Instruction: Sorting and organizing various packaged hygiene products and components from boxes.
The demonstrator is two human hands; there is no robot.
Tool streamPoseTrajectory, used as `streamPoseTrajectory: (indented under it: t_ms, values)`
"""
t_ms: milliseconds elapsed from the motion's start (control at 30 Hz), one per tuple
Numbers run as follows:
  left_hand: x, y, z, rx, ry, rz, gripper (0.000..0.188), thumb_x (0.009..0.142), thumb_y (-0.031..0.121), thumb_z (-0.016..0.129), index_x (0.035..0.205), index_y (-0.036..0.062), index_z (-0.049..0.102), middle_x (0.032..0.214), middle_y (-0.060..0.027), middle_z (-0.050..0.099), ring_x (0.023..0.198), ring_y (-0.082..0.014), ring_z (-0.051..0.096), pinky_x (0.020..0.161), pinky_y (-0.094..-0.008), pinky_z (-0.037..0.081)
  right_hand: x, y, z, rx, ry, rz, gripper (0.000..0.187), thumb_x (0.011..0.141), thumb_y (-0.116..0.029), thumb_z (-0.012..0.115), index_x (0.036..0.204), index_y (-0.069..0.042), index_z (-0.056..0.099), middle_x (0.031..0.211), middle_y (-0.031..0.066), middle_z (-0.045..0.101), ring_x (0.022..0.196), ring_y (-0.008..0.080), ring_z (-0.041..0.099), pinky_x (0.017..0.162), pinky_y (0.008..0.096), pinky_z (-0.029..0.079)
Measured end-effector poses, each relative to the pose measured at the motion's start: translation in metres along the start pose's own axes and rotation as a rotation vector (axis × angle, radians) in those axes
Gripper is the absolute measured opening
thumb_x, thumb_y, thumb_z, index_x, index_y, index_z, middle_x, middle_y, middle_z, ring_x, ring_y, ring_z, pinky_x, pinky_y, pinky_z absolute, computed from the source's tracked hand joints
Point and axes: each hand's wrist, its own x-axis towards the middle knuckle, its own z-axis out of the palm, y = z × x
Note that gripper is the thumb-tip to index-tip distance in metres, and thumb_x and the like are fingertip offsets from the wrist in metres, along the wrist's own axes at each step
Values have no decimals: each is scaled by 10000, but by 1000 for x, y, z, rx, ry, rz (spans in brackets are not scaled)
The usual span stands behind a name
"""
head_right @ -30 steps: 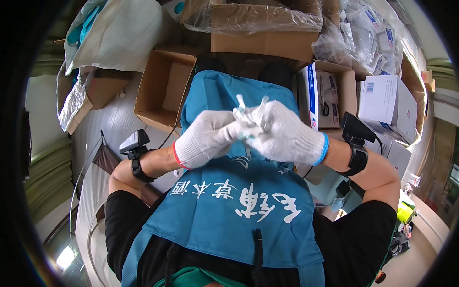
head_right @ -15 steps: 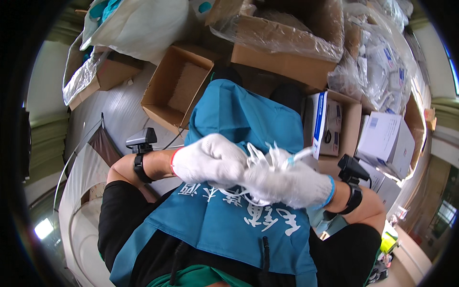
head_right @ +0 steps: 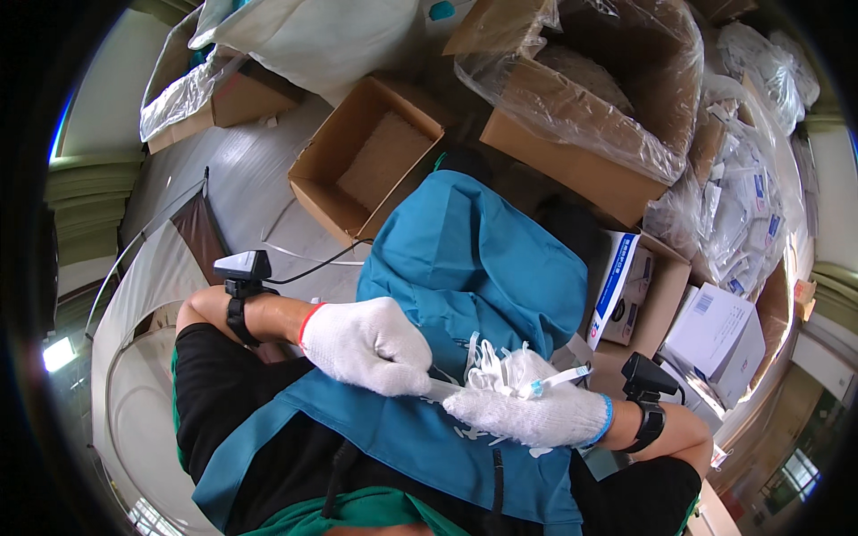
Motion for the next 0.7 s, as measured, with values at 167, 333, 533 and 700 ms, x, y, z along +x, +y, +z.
streamPoseTrajectory:
  t_ms: [167,333,533,700]
  values:
    - [-36,13,-13,160,128,11,337,927,131,618,649,-26,509,580,-96,457,514,-180,438,515,-326,368,10,-23,-5,-69,16,73,297,904,-300,686,716,-70,688,603,-16,586,541,43,502,457,242,369]
    - [-56,15,-25,279,184,98,301,901,99,639,644,-14,531,588,-116,479,517,-246,457,506,-346,370,26,-23,-9,0,-84,-74,254,896,-223,700,705,-57,687,615,-24,591,556,38,509,486,238,383]
    - [-88,17,-67,177,283,-165,319,930,186,641,687,-9,570,601,-99,505,537,-165,481,522,-338,372,29,-20,-12,4,149,24,255,889,-276,697,768,-52,710,600,-25,589,522,36,496,455,216,359]
    - [-179,-51,-140,382,699,111,296,919,296,605,750,55,582,666,20,552,578,-72,508,500,-235,403,20,-16,-21,1059,382,226,215,881,-287,656,806,-94,714,789,-12,661,834,83,573,697,305,443]
